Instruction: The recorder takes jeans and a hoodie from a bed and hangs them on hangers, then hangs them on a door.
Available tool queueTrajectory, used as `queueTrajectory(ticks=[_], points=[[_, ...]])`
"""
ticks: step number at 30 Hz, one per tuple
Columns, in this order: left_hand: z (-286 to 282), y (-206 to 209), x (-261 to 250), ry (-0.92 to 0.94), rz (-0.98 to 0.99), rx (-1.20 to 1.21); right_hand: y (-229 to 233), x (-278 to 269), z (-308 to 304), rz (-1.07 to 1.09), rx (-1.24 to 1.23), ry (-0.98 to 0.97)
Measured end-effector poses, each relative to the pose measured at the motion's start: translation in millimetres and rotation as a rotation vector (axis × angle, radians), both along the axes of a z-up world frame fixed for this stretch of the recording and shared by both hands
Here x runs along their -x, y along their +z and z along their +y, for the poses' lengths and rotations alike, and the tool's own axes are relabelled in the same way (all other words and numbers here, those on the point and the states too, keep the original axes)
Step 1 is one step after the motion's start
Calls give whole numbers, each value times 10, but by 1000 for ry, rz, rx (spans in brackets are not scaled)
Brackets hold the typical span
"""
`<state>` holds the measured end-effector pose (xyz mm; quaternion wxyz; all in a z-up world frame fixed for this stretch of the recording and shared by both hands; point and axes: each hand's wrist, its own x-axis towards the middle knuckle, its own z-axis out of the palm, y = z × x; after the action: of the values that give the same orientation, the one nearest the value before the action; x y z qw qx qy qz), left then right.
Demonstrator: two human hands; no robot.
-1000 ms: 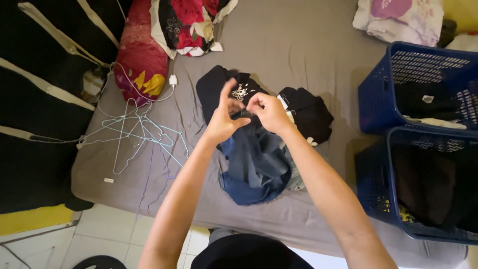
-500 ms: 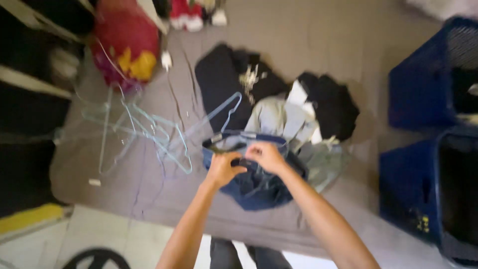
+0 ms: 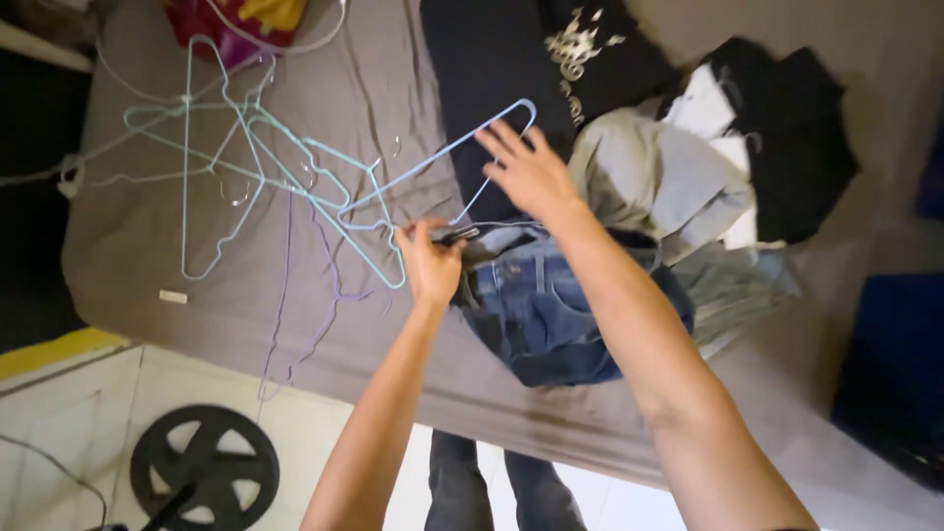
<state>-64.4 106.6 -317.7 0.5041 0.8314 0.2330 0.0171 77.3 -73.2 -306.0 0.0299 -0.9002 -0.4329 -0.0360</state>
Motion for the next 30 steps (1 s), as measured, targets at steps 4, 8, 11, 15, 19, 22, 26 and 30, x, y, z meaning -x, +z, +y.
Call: queueTrajectory(ticks=[4,8,11,15,19,22,26,30], points=[[157,23,2,2,161,-185,54,-17,-25,21,222,-92],[274,-252,180,-235,308,-505,323,8,-220,-141,236,-164],[362,-474,244,-275,150,-572,626,-5,-454,-280,226,-255],[320,-138,88,-207,119,-63,822,-67,-1009,-277,122,-439],[31,658,-133,-145,98,123,1664,28,-1455,-16,-24,-695],[-168,1215,-348,-178,9,207,2249,63,-1794,-170,-301,-732],[-279,2221,-507,-287,-69,144,2985,265,-2177,-225,-262,-596],[-307,2717,-613,-350,-200,84,3536,426,-2540,-267,-319,-504]])
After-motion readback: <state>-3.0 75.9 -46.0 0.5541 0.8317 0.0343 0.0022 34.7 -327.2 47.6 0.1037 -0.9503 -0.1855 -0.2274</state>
